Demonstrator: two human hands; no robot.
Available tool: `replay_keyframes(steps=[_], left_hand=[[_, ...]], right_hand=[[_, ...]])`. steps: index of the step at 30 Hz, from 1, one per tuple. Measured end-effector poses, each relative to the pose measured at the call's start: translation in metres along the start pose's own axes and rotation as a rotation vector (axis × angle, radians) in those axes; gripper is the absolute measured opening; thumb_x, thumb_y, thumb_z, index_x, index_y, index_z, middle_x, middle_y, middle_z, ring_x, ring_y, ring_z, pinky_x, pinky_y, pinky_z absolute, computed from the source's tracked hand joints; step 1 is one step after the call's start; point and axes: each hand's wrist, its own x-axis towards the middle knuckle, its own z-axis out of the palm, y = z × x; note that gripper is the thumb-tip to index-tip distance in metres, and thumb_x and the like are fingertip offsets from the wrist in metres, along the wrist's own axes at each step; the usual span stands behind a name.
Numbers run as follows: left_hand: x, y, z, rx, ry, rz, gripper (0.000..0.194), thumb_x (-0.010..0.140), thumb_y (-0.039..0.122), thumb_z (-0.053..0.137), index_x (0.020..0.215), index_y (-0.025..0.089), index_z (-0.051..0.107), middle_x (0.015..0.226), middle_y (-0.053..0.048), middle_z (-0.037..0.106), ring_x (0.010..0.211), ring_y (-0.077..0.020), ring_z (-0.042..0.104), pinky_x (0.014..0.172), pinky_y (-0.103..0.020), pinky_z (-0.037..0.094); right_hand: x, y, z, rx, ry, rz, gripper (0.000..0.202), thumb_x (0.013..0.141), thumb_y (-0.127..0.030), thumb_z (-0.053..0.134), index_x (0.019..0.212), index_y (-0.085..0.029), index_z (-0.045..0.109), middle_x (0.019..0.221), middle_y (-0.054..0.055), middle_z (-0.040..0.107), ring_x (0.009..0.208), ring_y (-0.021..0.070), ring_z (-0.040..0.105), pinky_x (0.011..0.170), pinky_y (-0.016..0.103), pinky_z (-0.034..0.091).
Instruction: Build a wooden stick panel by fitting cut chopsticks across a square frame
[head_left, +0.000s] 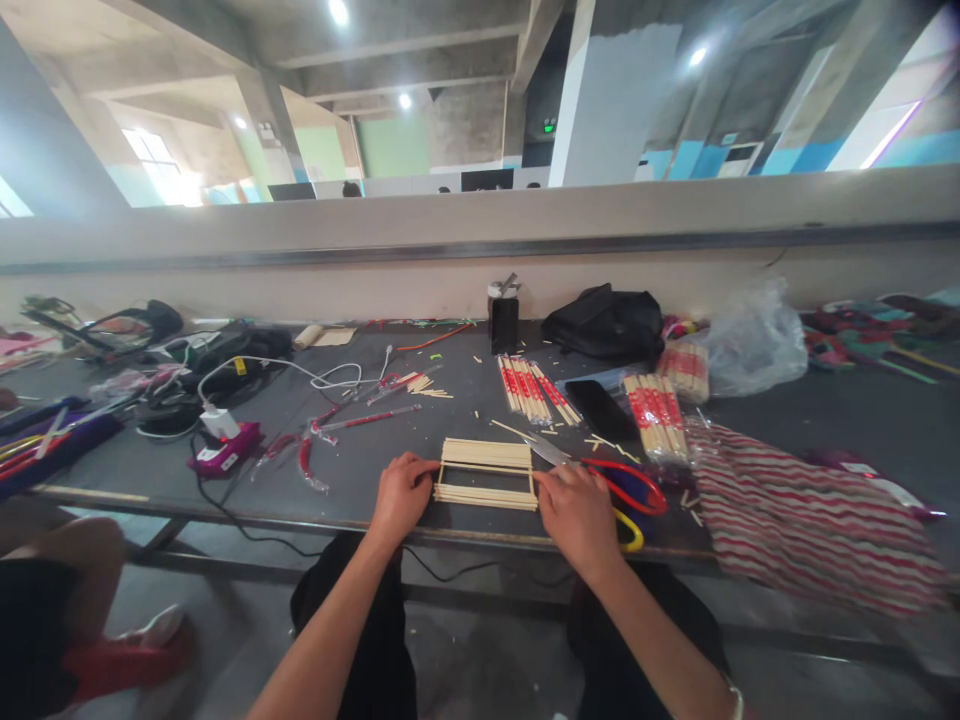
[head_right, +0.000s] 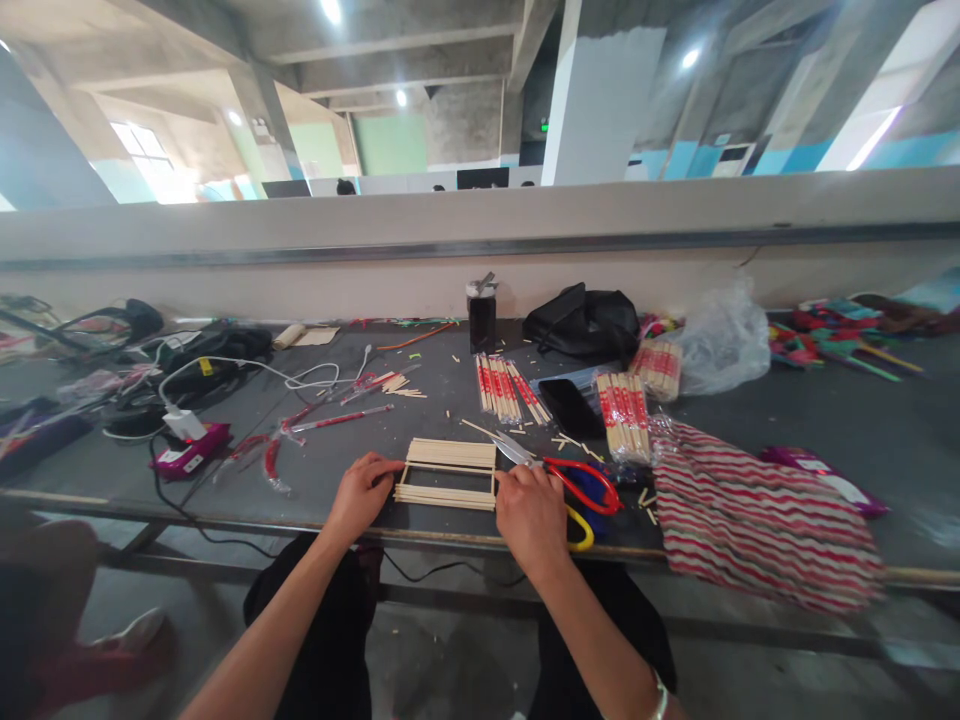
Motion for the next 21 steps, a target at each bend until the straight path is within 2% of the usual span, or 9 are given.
replay_keyframes(steps=[21], left_hand=[[0.0011, 0.0006, -0.0002, 0.036, -0.006, -0.008, 0.035, 0.080, 0.011, 0.047, 0.098, 0.024, 0.074, 0.086, -0.003, 0.066, 0.083, -0.0160, 0.058, 0.078, -0.028, 0.044]], right_hand=[[0.0029, 0.0001, 0.0019, -0.013, -0.022, 0.011, 0.023, 0.088, -0.018, 0.051, 0.099, -0.024, 0.070, 0.089, 0.005, 0.069, 0.090, 0.0227, 0.058, 0.077, 0.035, 0.031]])
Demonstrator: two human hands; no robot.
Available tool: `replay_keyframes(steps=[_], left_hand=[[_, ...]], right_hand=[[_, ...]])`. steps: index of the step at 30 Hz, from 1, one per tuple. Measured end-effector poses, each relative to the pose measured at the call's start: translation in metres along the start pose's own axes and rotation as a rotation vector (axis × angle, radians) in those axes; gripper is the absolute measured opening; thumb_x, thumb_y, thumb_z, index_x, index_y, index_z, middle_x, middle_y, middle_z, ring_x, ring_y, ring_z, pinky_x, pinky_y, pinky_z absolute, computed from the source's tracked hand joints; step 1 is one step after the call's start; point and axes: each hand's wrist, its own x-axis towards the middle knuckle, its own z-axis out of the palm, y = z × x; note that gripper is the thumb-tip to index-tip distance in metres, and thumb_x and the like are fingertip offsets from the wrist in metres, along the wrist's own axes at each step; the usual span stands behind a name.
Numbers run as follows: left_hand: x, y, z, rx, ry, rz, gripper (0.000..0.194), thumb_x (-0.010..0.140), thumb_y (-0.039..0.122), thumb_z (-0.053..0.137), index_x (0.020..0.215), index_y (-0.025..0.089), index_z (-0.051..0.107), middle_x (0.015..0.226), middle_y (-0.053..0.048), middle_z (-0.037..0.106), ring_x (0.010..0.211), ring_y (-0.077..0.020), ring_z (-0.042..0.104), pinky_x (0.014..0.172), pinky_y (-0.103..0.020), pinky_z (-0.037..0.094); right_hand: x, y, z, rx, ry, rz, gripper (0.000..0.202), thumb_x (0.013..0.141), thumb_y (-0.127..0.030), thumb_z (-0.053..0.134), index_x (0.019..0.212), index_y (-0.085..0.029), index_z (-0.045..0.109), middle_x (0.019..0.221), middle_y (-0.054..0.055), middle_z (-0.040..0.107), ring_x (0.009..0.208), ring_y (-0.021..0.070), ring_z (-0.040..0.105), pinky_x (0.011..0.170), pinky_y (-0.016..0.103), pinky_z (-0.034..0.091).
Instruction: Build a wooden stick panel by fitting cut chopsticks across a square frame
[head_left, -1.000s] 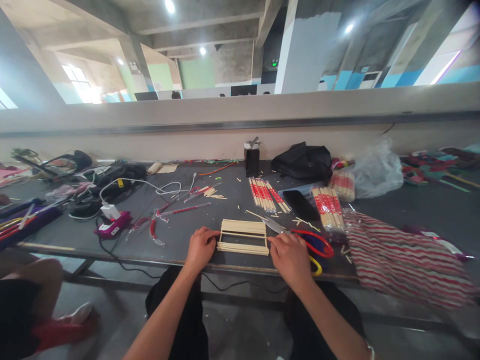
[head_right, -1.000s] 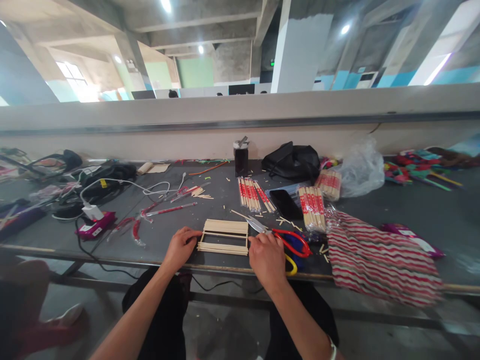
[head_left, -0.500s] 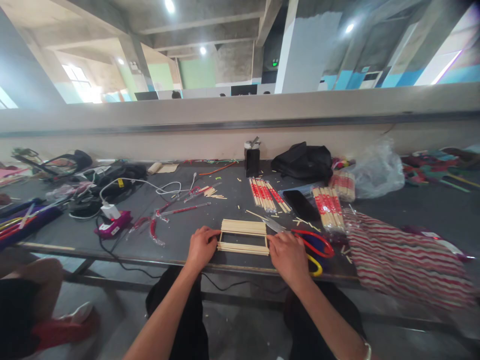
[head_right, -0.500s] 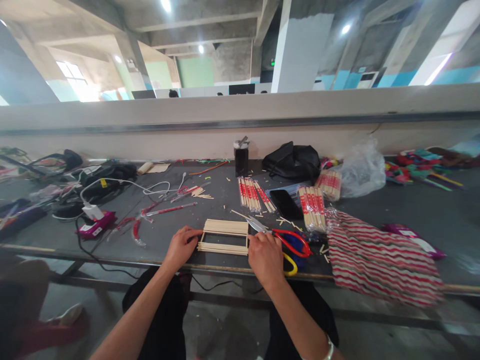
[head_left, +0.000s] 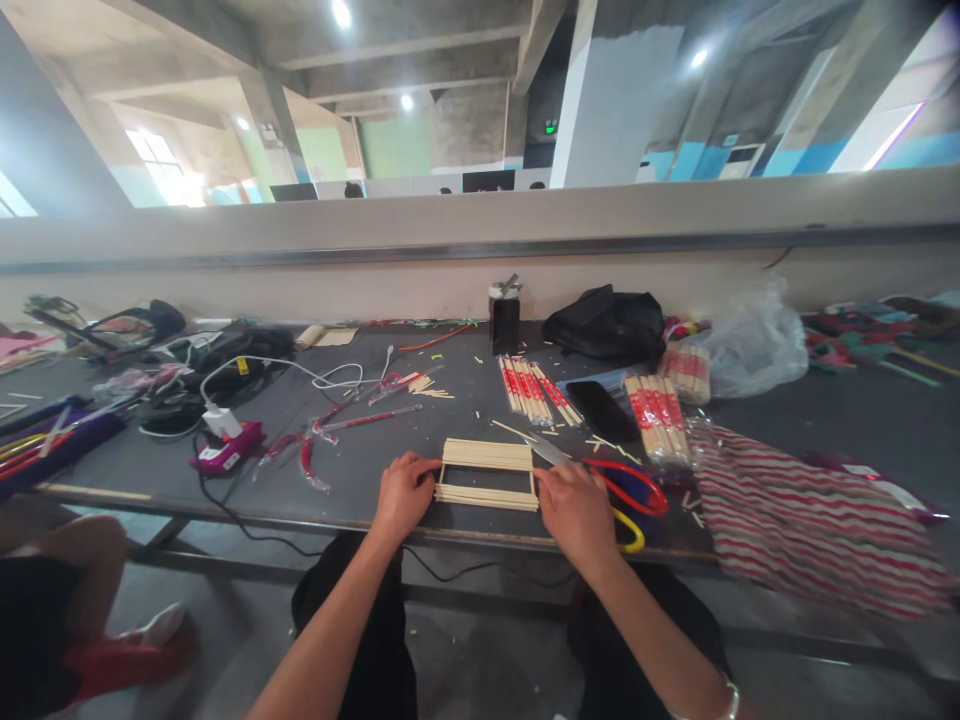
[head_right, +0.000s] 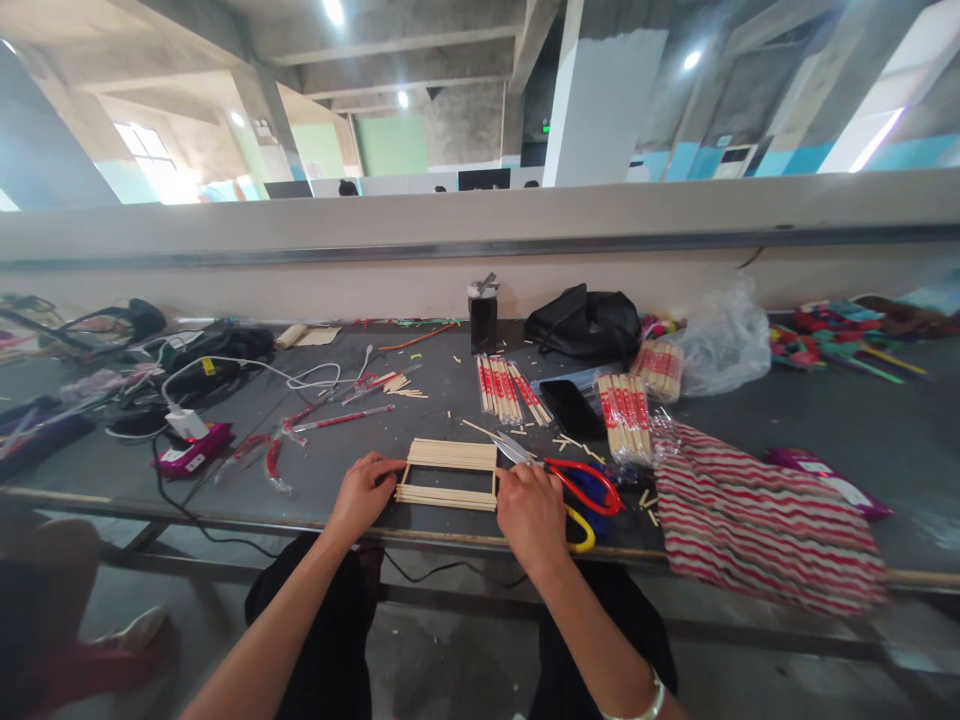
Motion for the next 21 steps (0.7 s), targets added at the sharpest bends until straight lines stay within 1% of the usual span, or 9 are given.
replay_keyframes(steps=[8, 12, 16, 19, 21], left_hand=[[0.001, 0.001, 0.000, 0.006, -0.002, -0.004, 0.035, 0.079, 0.010, 0.047, 0.097, 0.022, 0.074, 0.084, -0.003, 0.065, 0.082, -0.0158, 0.058, 0.078, -0.028, 0.044], [-0.002, -0.002, -0.001, -0.072, 0.014, -0.024, 0.035, 0.080, 0.010, 0.045, 0.098, 0.020, 0.073, 0.083, -0.003, 0.064, 0.081, -0.0150, 0.058, 0.076, -0.027, 0.045], [-0.018, -0.004, -0.007, -0.114, 0.036, -0.069, 0.032, 0.081, 0.011, 0.045, 0.096, 0.020, 0.072, 0.086, -0.004, 0.065, 0.085, -0.0160, 0.058, 0.080, -0.028, 0.044], [-0.036, -0.002, -0.009, -0.052, 0.051, -0.080, 0.032, 0.082, 0.014, 0.046, 0.101, 0.020, 0.071, 0.093, -0.005, 0.065, 0.088, -0.0187, 0.055, 0.083, -0.033, 0.043], [-0.047, 0.001, -0.009, -0.005, 0.064, -0.081, 0.033, 0.083, 0.017, 0.045, 0.106, 0.021, 0.069, 0.098, -0.006, 0.064, 0.091, -0.0206, 0.054, 0.084, -0.036, 0.042]], right_hand=[[0.001, 0.000, 0.002, -0.001, 0.010, 0.002, 0.023, 0.086, -0.018, 0.052, 0.100, -0.024, 0.070, 0.090, 0.005, 0.069, 0.090, 0.0226, 0.057, 0.077, 0.035, 0.031], [-0.002, 0.003, -0.001, 0.001, 0.042, -0.003, 0.024, 0.087, -0.018, 0.050, 0.099, -0.022, 0.071, 0.088, 0.005, 0.069, 0.088, 0.0228, 0.057, 0.079, 0.035, 0.033], [-0.019, 0.005, -0.002, 0.012, 0.086, 0.000, 0.029, 0.088, -0.015, 0.047, 0.105, -0.018, 0.069, 0.089, 0.007, 0.068, 0.086, 0.0226, 0.056, 0.081, 0.034, 0.037], [-0.036, 0.002, 0.001, 0.046, 0.115, 0.010, 0.033, 0.086, -0.013, 0.045, 0.112, -0.013, 0.066, 0.094, 0.009, 0.068, 0.092, 0.0235, 0.055, 0.085, 0.033, 0.039], [-0.045, -0.001, 0.001, 0.032, 0.111, 0.022, 0.036, 0.085, -0.011, 0.046, 0.116, -0.012, 0.063, 0.099, 0.010, 0.067, 0.097, 0.0253, 0.055, 0.087, 0.035, 0.039]])
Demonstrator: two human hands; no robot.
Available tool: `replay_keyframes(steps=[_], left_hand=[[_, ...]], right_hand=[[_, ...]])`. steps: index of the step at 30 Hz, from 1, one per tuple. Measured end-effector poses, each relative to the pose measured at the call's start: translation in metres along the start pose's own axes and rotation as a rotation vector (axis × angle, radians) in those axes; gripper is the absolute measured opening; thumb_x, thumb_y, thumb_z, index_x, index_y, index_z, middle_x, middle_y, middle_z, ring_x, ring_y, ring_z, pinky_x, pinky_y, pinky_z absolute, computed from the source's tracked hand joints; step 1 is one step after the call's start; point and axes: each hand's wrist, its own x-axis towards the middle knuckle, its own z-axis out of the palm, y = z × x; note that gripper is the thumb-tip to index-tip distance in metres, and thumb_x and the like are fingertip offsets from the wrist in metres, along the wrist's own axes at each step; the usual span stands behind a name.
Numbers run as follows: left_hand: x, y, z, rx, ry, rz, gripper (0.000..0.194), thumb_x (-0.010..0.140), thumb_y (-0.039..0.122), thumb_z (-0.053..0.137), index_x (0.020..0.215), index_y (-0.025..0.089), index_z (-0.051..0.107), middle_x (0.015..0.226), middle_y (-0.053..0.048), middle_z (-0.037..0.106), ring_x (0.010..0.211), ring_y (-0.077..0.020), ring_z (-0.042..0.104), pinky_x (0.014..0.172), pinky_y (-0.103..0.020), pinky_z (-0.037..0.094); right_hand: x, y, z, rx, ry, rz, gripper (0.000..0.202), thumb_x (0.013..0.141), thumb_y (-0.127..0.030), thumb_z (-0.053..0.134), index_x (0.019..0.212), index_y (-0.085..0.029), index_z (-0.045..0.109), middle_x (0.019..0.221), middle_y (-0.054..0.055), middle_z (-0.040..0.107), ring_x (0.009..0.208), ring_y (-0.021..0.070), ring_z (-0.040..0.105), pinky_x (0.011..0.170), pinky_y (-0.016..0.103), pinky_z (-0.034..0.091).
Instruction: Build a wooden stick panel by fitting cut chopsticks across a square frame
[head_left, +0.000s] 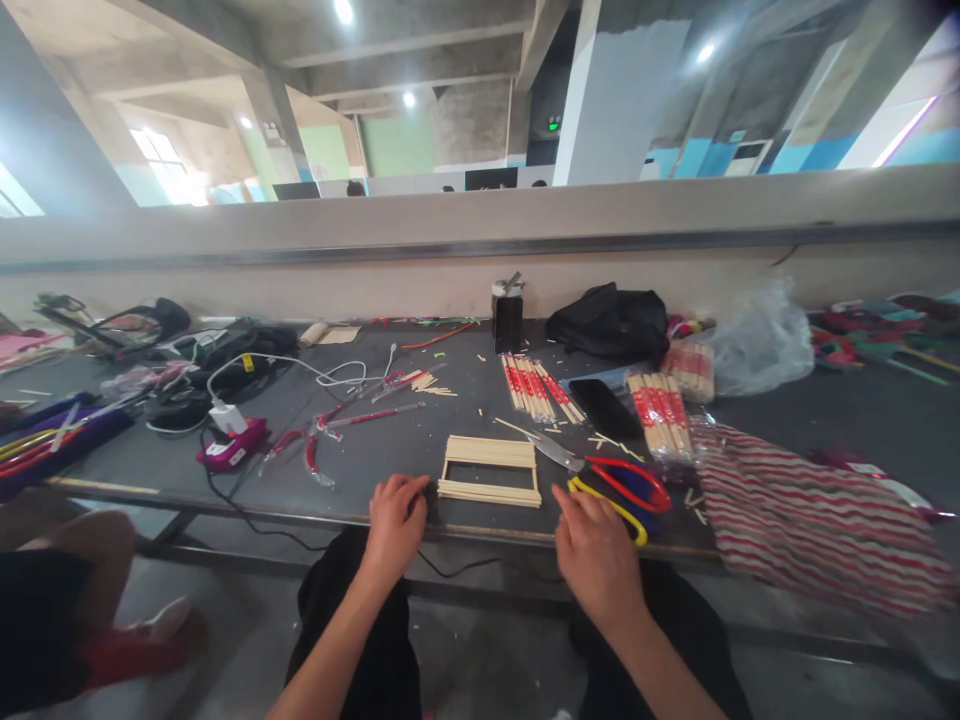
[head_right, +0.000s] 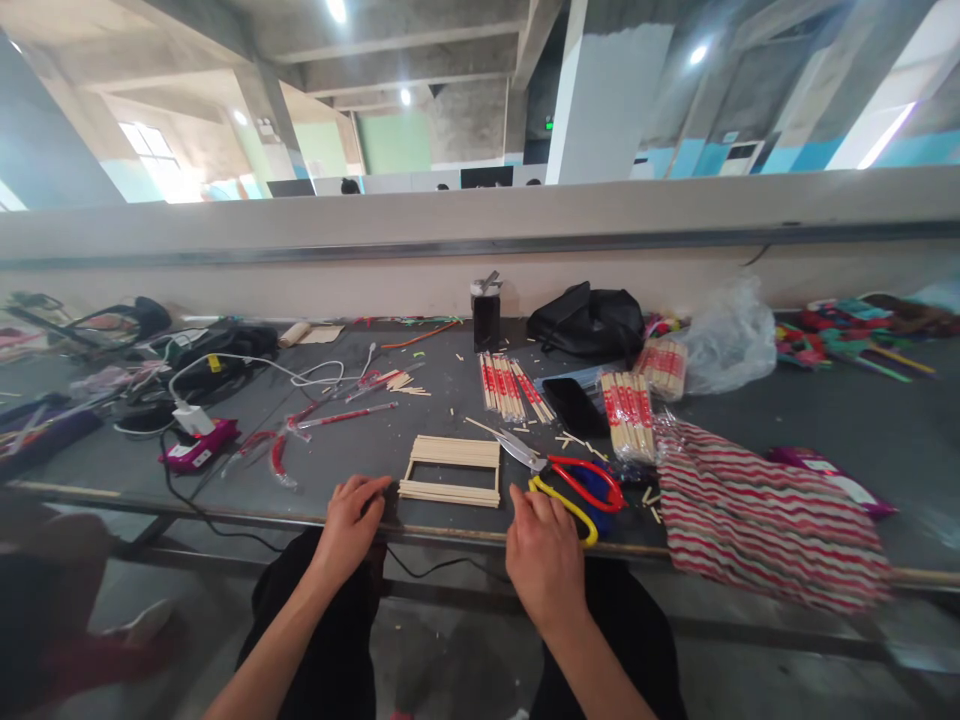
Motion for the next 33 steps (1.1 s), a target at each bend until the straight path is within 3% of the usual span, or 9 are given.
replay_keyframes(steps=[9, 33], left_hand=[[-0.017, 0.015, 0.008, 0.107, 0.025, -0.015, 0.040, 0.086, 0.018, 0.040, 0.118, 0.023, 0.062, 0.116, -0.008, 0.057, 0.102, -0.0254, 0.048, 0.085, -0.041, 0.038], [-0.024, 0.021, 0.018, 0.162, 0.106, 0.034, 0.039, 0.087, 0.017, 0.040, 0.119, 0.024, 0.061, 0.120, -0.007, 0.056, 0.109, -0.0256, 0.045, 0.090, -0.042, 0.036]], right_hand=[[-0.002, -0.015, -0.006, -0.077, -0.077, 0.044, 0.036, 0.085, -0.014, 0.050, 0.118, -0.014, 0.062, 0.108, 0.011, 0.066, 0.099, 0.0276, 0.054, 0.086, 0.041, 0.035], [-0.006, -0.021, -0.005, -0.065, -0.094, 0.036, 0.038, 0.083, -0.012, 0.052, 0.119, -0.013, 0.062, 0.115, 0.011, 0.064, 0.103, 0.0256, 0.053, 0.092, 0.040, 0.034]])
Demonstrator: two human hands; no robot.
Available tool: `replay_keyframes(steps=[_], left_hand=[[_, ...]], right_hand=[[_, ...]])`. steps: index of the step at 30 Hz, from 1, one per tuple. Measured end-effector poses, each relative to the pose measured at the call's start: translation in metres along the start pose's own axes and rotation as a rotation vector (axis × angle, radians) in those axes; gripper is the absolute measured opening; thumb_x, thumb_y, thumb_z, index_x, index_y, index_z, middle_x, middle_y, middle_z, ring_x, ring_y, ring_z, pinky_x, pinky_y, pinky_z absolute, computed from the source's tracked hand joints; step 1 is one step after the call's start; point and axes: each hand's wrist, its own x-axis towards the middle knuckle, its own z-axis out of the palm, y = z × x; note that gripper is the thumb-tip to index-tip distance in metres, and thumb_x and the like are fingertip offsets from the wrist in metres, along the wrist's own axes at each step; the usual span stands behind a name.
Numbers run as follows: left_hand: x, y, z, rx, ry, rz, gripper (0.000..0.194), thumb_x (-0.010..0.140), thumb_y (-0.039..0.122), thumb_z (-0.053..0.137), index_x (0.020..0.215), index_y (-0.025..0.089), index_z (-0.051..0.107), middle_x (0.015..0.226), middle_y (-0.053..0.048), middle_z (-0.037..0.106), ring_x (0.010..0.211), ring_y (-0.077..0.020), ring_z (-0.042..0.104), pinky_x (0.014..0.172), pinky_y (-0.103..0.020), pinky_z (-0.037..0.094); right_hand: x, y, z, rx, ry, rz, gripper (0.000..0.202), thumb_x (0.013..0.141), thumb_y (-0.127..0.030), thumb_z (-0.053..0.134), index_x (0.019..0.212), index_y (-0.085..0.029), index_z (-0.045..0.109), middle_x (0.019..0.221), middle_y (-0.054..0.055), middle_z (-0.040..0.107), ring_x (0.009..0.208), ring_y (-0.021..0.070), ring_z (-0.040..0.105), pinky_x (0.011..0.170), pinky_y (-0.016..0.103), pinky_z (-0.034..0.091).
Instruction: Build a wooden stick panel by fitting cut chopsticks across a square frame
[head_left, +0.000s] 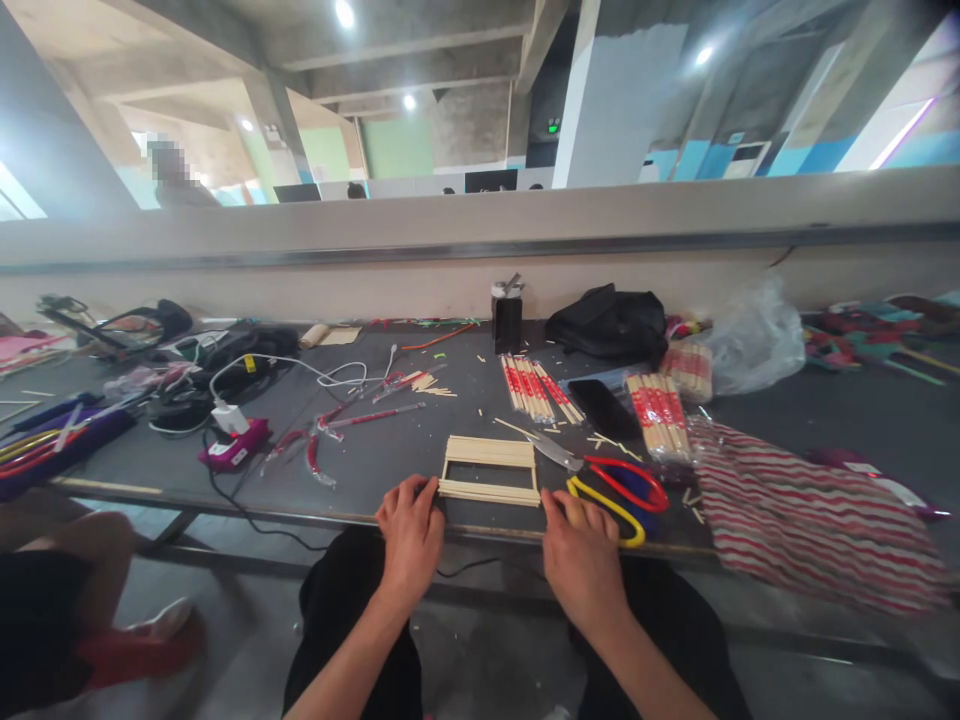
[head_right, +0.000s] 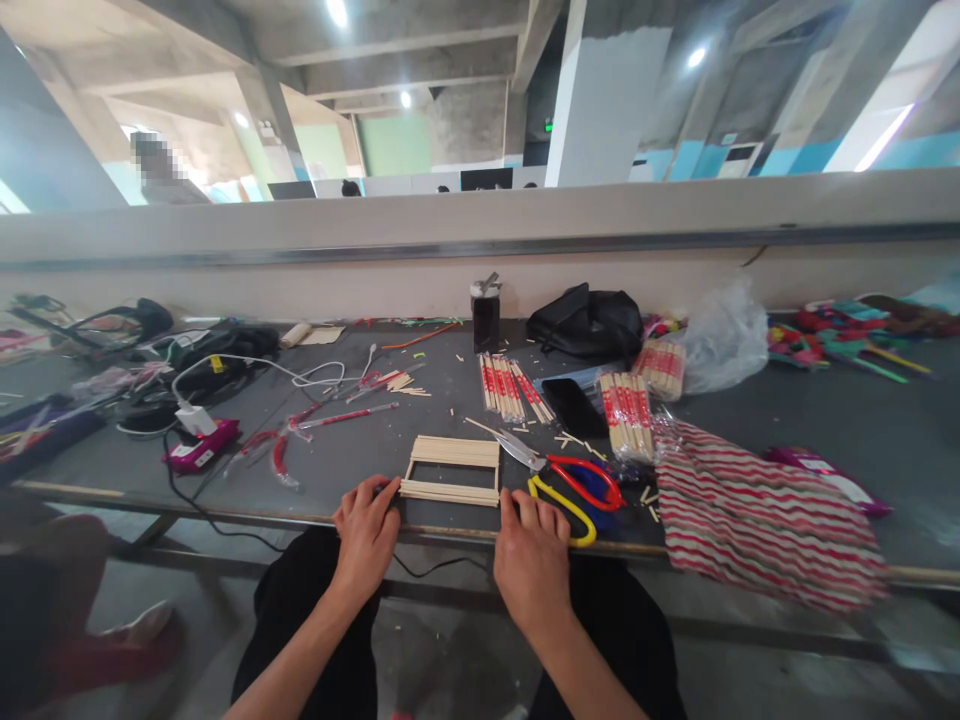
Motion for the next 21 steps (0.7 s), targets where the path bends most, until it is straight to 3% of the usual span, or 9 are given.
replay_keyframes(steps=[21], left_hand=[[0.0003, 0.0018, -0.0006, 0.008, 0.001, -0.005, 0.040, 0.087, 0.017, 0.040, 0.119, 0.024, 0.061, 0.121, -0.007, 0.057, 0.109, -0.0255, 0.044, 0.091, -0.042, 0.035]], right_hand=[[0.0010, -0.0018, -0.0028, -0.014, -0.005, -0.004, 0.037, 0.082, -0.012, 0.052, 0.118, -0.015, 0.062, 0.113, 0.011, 0.065, 0.102, 0.0247, 0.054, 0.091, 0.038, 0.034]])
